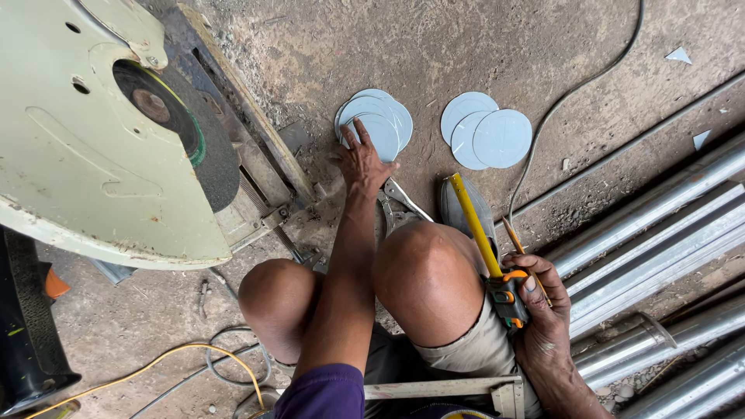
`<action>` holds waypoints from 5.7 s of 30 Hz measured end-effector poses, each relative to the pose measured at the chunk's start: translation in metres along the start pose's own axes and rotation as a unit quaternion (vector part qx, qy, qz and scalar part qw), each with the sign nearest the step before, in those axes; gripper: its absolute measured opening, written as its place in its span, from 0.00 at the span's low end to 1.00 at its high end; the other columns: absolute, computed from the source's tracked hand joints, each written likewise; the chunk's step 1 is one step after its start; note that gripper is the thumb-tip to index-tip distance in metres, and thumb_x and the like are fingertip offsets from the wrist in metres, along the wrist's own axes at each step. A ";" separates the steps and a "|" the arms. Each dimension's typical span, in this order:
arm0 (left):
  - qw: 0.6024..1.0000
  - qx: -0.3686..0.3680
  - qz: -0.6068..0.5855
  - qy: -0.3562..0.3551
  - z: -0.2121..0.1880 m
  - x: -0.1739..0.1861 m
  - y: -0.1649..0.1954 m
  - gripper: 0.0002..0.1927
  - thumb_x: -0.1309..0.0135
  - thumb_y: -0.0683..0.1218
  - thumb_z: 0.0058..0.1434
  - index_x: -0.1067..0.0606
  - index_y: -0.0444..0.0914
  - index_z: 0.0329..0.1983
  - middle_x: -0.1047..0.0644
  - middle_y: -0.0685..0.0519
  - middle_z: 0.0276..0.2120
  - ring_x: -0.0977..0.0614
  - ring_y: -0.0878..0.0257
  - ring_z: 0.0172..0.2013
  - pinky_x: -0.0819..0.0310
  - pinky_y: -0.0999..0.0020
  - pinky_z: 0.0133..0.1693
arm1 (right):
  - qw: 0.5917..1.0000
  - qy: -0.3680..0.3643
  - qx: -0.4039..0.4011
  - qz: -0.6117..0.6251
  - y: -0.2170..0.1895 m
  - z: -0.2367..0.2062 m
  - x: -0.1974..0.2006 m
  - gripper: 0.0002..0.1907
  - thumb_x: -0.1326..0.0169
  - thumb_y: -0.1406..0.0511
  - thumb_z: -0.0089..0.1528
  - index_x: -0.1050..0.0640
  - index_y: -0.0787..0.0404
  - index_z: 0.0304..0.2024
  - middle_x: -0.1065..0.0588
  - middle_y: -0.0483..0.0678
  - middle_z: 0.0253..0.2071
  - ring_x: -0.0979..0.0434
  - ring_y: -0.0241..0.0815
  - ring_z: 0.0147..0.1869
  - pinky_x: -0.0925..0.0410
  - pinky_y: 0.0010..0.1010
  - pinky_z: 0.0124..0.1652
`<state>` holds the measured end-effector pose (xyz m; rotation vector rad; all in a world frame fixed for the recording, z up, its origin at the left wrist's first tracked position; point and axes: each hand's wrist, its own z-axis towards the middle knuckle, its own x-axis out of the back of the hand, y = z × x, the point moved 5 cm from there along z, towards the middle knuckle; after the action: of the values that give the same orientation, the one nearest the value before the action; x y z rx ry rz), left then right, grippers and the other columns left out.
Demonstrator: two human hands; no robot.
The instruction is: The person measures and marks lines on circular metal discs using a tape measure and pencil. They repeatedly measure diameters, mark cross lines, and place finished discs on the floor.
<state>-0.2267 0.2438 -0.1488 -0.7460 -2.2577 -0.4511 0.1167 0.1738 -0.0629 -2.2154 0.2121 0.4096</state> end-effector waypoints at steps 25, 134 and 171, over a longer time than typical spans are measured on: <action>0.937 -0.128 -0.305 0.110 0.014 0.019 -0.001 0.67 0.32 0.71 0.40 0.45 0.33 0.74 0.36 0.34 0.62 0.27 0.42 0.59 0.25 0.43 0.54 | 1.000 -0.003 0.005 -0.002 0.001 0.007 -0.005 0.18 0.38 0.65 0.64 0.24 0.64 0.55 0.23 0.50 0.54 0.22 0.39 0.57 0.29 0.31 0.59; 0.487 -0.157 -0.856 0.069 -0.274 -0.054 -0.047 0.21 0.53 0.41 0.71 0.34 0.38 0.68 0.25 0.47 0.58 0.19 0.56 0.55 0.13 0.52 0.48 | 0.449 -0.322 0.607 -0.571 -0.088 -0.094 -0.079 0.23 0.27 0.68 0.60 0.21 0.56 0.56 0.32 0.48 0.47 0.23 0.41 0.43 0.25 0.32 0.38; 0.470 -0.172 -0.861 0.090 -0.244 -0.052 -0.049 0.17 0.38 0.42 0.69 0.27 0.35 0.58 0.21 0.48 0.51 0.18 0.61 0.52 0.16 0.64 0.53 | 0.477 -0.288 0.575 -0.599 -0.084 -0.085 -0.090 0.27 0.28 0.67 0.60 0.25 0.64 0.59 0.28 0.55 0.51 0.21 0.50 0.51 0.23 0.38 0.43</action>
<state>-0.1008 0.0618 -0.0226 1.7445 -1.8235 -1.7157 0.0760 0.1602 0.0801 -0.3853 -1.0990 0.0639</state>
